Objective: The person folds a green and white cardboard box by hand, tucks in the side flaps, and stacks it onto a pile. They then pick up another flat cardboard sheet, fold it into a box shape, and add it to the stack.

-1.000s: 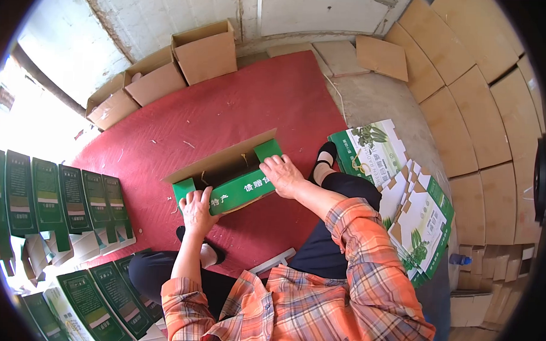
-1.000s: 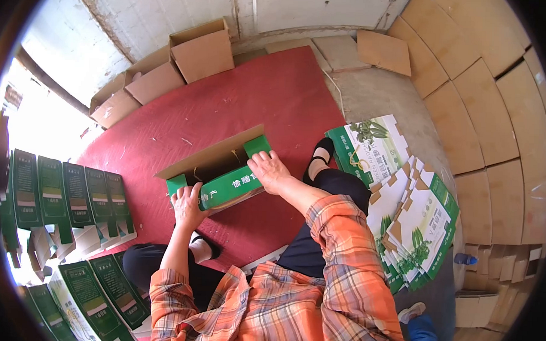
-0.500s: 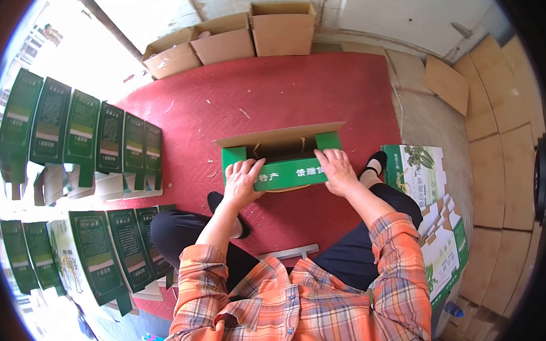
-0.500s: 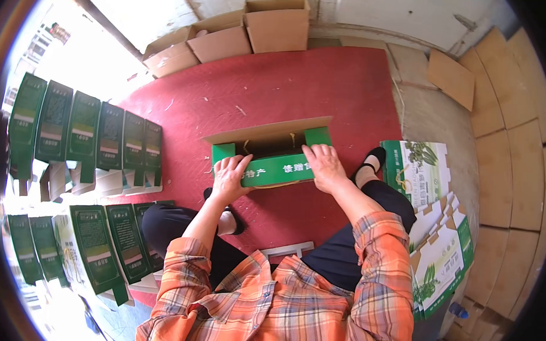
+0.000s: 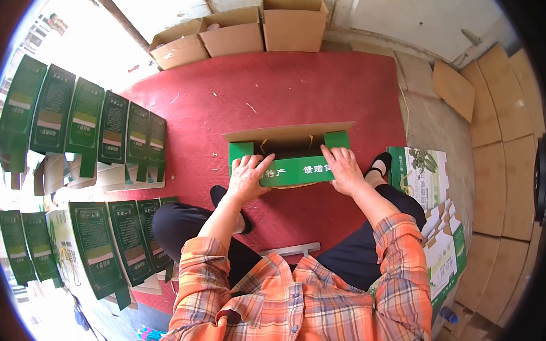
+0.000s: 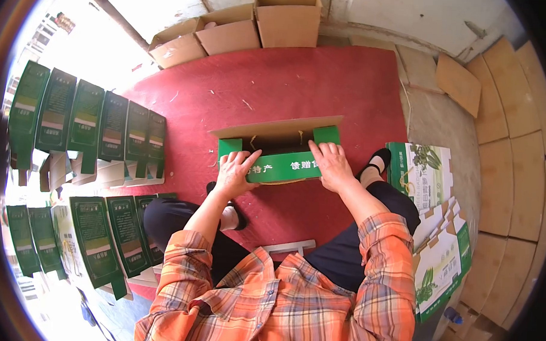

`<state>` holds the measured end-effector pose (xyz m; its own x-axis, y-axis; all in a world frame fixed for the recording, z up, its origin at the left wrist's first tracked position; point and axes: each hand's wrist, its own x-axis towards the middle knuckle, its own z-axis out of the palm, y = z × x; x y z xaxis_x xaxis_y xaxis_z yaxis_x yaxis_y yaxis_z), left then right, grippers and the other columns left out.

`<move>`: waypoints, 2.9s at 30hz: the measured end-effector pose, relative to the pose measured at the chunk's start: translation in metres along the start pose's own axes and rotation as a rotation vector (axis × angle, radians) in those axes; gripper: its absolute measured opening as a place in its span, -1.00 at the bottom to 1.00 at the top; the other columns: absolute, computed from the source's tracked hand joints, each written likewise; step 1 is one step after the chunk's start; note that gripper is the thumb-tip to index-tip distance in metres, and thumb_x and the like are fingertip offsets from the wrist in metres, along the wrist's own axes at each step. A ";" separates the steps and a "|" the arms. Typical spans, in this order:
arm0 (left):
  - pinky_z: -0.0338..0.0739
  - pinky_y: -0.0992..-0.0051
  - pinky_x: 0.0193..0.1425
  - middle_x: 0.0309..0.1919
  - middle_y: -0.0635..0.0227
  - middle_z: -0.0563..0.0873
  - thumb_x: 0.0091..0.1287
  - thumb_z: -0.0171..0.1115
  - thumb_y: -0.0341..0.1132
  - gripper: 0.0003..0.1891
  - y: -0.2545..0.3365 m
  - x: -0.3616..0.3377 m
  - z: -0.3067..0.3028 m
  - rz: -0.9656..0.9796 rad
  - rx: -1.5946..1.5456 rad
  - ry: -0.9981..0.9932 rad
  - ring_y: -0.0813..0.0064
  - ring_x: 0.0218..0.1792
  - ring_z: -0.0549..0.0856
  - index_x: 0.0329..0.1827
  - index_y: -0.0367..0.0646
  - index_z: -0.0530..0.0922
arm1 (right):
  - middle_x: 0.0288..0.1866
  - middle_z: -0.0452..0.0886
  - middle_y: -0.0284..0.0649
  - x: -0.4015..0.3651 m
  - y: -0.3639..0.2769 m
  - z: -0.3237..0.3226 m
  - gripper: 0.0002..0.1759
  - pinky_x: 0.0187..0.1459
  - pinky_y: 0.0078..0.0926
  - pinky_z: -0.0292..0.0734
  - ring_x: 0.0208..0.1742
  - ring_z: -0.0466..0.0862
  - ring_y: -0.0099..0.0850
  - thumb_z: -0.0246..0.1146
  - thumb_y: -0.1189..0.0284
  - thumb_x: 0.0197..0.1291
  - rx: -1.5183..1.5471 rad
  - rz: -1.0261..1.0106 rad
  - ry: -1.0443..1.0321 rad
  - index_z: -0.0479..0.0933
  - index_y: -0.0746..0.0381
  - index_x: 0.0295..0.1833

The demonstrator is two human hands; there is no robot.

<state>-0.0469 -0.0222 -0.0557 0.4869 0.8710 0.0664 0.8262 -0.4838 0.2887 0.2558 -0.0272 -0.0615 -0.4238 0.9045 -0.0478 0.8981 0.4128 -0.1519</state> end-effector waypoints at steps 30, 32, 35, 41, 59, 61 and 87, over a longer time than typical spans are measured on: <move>0.23 0.18 0.37 0.25 0.23 0.45 -0.21 0.61 -0.20 0.05 0.014 0.005 0.014 0.063 -0.001 -0.053 0.19 0.26 0.42 0.46 -0.06 0.26 | 0.60 0.04 -0.13 0.006 0.001 0.012 0.10 0.55 -0.06 -0.11 0.61 0.01 -0.21 0.47 0.38 -0.11 0.069 -0.015 -0.061 0.02 0.14 0.56; 0.28 0.21 0.29 0.18 0.24 0.49 -0.19 0.59 -0.23 0.03 0.015 0.006 0.015 0.075 0.059 -0.038 0.22 0.20 0.47 0.47 -0.04 0.26 | 0.60 0.04 -0.13 0.004 0.000 0.012 0.11 0.55 -0.06 -0.11 0.61 0.02 -0.20 0.49 0.36 -0.11 0.053 -0.018 -0.069 0.02 0.14 0.56; 0.32 0.22 0.22 0.04 0.26 0.55 -0.13 0.54 -0.28 -0.04 0.010 0.010 0.024 0.038 0.037 0.001 0.22 0.14 0.51 0.45 -0.03 0.28 | 0.61 0.02 -0.13 0.008 0.000 0.013 0.10 0.56 -0.02 -0.14 0.62 -0.02 -0.19 0.49 0.33 -0.10 -0.006 0.016 -0.091 0.04 0.12 0.56; 0.36 0.19 0.19 -0.03 0.21 0.58 -0.14 0.54 -0.22 -0.09 0.013 0.016 0.018 -0.072 -0.053 -0.019 0.17 0.10 0.54 0.39 -0.04 0.33 | 0.61 0.03 -0.10 0.014 -0.005 -0.057 0.06 0.54 0.04 -0.12 0.63 -0.05 -0.17 0.48 0.23 -0.04 0.118 0.128 0.014 0.07 0.05 0.56; 0.57 0.37 0.04 -0.10 0.31 0.65 0.32 0.23 -0.08 -0.52 0.049 -0.197 -0.272 -0.650 -0.977 1.368 0.39 -0.12 0.67 0.17 -0.22 0.50 | 0.31 0.52 -0.03 -0.005 0.082 -0.080 -0.50 0.24 -0.35 0.46 0.27 0.55 -0.23 0.18 0.51 0.29 0.854 0.412 0.507 0.40 0.29 0.35; 0.55 0.21 0.21 0.12 0.11 0.62 0.37 0.19 -0.05 -0.41 0.038 -0.247 -0.306 -0.581 -1.120 1.514 0.19 0.06 0.67 0.31 -0.30 0.39 | 0.30 0.52 -0.04 -0.006 0.080 -0.079 -0.51 0.24 -0.34 0.46 0.26 0.56 -0.22 0.19 0.50 0.28 0.829 0.400 0.481 0.42 0.28 0.34; 0.51 0.12 0.14 0.11 0.07 0.62 0.43 0.05 -0.01 -0.49 -0.125 -0.490 -0.346 -0.186 -0.974 0.973 0.11 0.10 0.59 0.25 -0.23 0.49 | 0.13 0.65 0.00 -0.016 0.093 -0.050 -0.54 0.08 -0.34 0.60 0.13 0.67 -0.24 0.33 0.38 0.19 0.733 0.389 0.286 0.55 0.25 0.21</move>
<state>-0.4870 -0.3586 0.2059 -0.3310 0.8188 0.4690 0.1324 -0.4519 0.8822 0.3518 0.0023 -0.0258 0.0306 0.9995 0.0062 0.6296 -0.0144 -0.7768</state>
